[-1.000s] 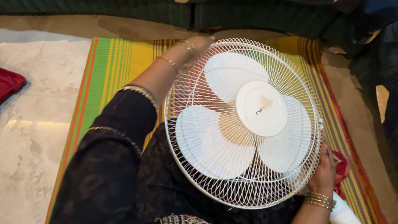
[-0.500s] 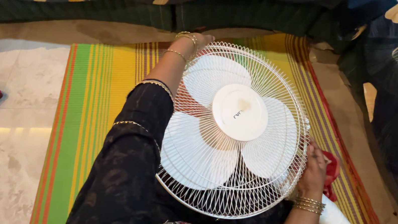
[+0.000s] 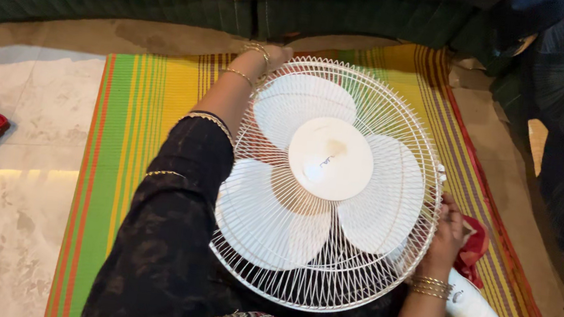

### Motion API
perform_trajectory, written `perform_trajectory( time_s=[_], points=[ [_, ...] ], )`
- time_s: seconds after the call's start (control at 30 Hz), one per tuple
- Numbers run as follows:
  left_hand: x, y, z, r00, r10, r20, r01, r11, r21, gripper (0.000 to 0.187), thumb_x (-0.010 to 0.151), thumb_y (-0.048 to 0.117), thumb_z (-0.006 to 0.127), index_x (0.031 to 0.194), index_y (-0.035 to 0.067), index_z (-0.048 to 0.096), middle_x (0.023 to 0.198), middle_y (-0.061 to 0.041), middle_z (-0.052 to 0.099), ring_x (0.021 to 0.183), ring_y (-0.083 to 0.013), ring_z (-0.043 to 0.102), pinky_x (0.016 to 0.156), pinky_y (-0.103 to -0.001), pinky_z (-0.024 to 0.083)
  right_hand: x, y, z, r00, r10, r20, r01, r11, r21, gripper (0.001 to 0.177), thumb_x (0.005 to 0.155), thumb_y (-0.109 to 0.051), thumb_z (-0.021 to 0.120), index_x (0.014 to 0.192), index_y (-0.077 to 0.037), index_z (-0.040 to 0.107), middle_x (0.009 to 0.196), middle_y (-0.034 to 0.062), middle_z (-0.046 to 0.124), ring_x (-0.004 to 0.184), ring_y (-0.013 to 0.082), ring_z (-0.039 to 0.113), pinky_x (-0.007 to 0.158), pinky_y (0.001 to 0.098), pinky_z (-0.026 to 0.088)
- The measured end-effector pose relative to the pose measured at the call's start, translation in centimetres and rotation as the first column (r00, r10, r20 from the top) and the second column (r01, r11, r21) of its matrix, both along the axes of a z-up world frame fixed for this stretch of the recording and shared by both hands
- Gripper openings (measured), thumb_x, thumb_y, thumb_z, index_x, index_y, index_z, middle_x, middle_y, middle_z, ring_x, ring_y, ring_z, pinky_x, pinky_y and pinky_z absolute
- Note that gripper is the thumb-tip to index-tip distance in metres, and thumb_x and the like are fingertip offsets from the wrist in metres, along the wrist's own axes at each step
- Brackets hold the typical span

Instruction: The person aligns and attaches the front and back grilles to a pedestal fan motor housing, pressing parts together and checking the fit by hand.

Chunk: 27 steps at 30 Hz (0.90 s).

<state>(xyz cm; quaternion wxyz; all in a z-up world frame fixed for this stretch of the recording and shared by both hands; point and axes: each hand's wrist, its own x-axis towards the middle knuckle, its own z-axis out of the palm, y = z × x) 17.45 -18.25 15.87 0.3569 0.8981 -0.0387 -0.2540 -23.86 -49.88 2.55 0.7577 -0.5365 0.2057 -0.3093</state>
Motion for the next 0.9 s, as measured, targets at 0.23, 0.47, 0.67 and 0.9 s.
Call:
perform_trajectory(
  time_s=[0.23, 0.47, 0.67, 0.9],
  points=[
    [3.3, -4.7, 0.7, 0.975, -0.223, -0.003, 0.223, 0.974, -0.029, 0.057, 0.102, 0.049, 0.048, 0.134, 0.004, 0.063, 0.146, -0.015, 0.054, 0.132, -0.0300, 0.052, 0.107, -0.046, 0.043, 0.4, -2.2, -2.4, 0.987, 0.060, 0.151, -0.058, 0.998, -0.019, 0.037, 0.101, -0.004, 0.061, 0.138, -0.004, 0.055, 0.132, 0.0069, 0.063, 0.115, 0.0142, 0.062, 0.102, 0.0288, 0.052],
    [0.4, -10.9, 2.2, 0.892, -0.449, 0.050, 0.408, 0.848, 0.337, 0.063, 0.098, 0.058, 0.048, 0.138, 0.012, 0.062, 0.147, -0.012, 0.057, 0.134, -0.0313, 0.054, 0.110, -0.048, 0.041, -0.4, -2.4, -2.8, 0.979, 0.077, 0.187, -0.075, 0.997, -0.017, 0.037, 0.101, -0.004, 0.066, 0.137, -0.003, 0.057, 0.129, 0.0071, 0.063, 0.112, 0.0143, 0.061, 0.101, 0.0286, 0.051],
    [-0.8, -9.4, 0.9, 0.947, -0.292, 0.132, 0.249, 0.930, 0.270, 0.078, 0.086, 0.068, 0.068, 0.130, 0.003, 0.067, 0.140, -0.019, 0.063, 0.129, -0.0335, 0.060, 0.108, -0.043, 0.047, -0.2, -2.2, -2.7, 0.975, 0.090, 0.203, -0.097, 0.995, 0.024, 0.035, 0.098, -0.007, 0.068, 0.131, -0.004, 0.058, 0.124, 0.0060, 0.065, 0.109, 0.0132, 0.063, 0.100, 0.0274, 0.053],
    [-1.1, -9.0, 0.7, 0.961, -0.230, 0.153, 0.195, 0.958, 0.211, 0.081, 0.082, 0.067, 0.071, 0.129, 0.001, 0.067, 0.138, -0.020, 0.063, 0.130, -0.0333, 0.061, 0.107, -0.042, 0.047, -0.2, -3.0, -3.5, 0.974, 0.115, 0.196, -0.119, 0.993, 0.010, 0.034, 0.101, -0.007, 0.068, 0.133, -0.002, 0.059, 0.121, 0.0063, 0.065, 0.107, 0.0128, 0.062, 0.098, 0.0263, 0.052]
  ],
)
